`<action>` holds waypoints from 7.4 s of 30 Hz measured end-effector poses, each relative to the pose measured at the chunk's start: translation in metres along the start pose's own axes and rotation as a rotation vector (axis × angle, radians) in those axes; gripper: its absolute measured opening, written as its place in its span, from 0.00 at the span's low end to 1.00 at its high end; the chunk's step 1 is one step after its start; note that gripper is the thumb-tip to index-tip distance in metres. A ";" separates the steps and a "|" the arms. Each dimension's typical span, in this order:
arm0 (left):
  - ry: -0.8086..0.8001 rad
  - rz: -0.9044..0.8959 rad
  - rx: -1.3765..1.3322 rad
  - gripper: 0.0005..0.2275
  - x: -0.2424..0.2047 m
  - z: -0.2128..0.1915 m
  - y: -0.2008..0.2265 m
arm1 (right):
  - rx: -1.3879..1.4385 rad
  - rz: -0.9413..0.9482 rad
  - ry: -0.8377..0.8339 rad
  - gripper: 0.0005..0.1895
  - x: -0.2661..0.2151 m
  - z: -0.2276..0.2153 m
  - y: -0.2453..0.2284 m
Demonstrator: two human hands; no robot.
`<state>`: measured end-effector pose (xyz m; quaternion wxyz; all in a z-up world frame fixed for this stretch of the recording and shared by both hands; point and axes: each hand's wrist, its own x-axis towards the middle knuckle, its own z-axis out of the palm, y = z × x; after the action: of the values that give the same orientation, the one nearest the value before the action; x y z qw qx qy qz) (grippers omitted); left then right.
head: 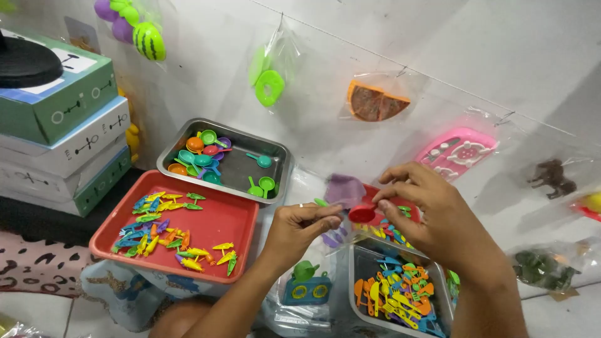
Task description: The person sorts colorful plastic toy cutlery from red and silver trays into clear plastic bags. They wipe a yellow toy with a purple cloth and place it into a bag, then continue sorting and bagging the remaining cutlery items.
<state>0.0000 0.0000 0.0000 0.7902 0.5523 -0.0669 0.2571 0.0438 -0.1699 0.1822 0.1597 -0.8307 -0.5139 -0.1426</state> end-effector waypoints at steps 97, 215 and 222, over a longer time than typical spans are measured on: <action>-0.178 -0.374 0.286 0.15 -0.011 0.002 -0.039 | 1.497 0.439 0.563 0.21 -0.097 0.207 0.110; 0.072 -0.003 -0.075 0.11 -0.003 -0.002 0.001 | 0.926 0.183 0.382 0.07 0.011 0.080 0.048; 0.069 -0.008 -0.052 0.12 -0.004 -0.005 0.006 | 1.112 0.234 0.438 0.04 0.017 0.087 0.040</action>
<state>-0.0069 0.0047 0.0021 0.8071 0.5228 -0.0438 0.2708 0.0929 -0.1373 0.1056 0.6862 -0.6251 -0.3720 -0.0021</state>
